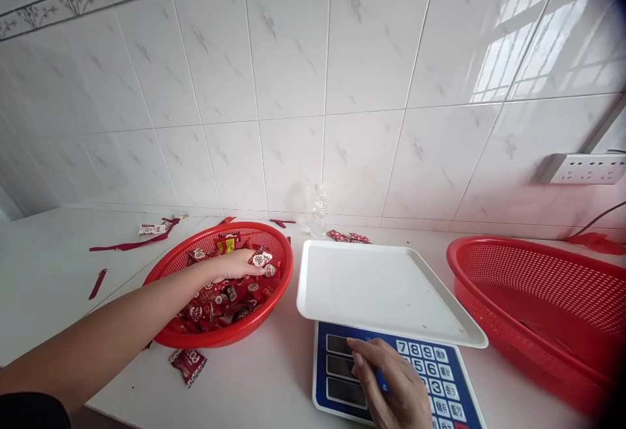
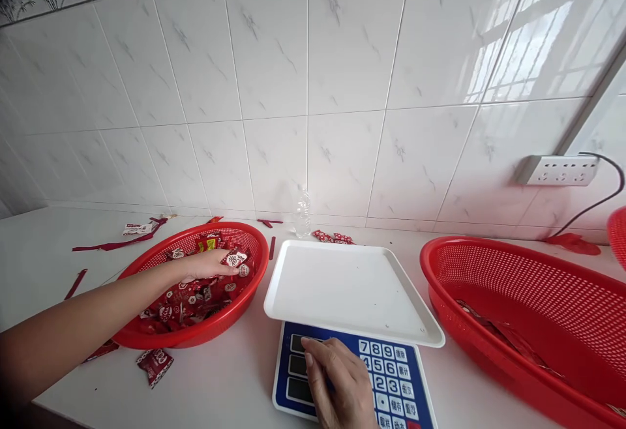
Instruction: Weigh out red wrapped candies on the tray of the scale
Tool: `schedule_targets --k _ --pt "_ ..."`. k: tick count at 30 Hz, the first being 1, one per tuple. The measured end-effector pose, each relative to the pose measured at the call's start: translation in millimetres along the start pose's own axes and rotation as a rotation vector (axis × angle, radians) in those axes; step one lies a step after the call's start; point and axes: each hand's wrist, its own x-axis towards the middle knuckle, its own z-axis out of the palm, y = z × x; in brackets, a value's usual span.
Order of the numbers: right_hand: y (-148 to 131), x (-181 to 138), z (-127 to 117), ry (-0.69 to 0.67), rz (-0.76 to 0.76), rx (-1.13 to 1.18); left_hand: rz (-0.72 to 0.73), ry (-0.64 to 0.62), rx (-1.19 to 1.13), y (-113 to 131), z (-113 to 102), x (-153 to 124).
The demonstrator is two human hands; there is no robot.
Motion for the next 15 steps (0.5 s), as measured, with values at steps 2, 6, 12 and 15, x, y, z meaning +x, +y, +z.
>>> schedule_targets --k 2,6,12,15 --pt "0 1 0 0.011 -0.004 0.001 -0.006 0.03 -0.048 6 -3 -2" --pt "1 2 2 0.031 0.006 -0.001 0.015 0.101 -0.116 21 -9 -6" --pt "2 2 4 0.044 0.019 -0.013 0.105 0.085 -0.178 57 -3 -4" --pt "4 2 4 0.081 0.022 -0.03 0.189 0.006 -0.159 84 21 2"
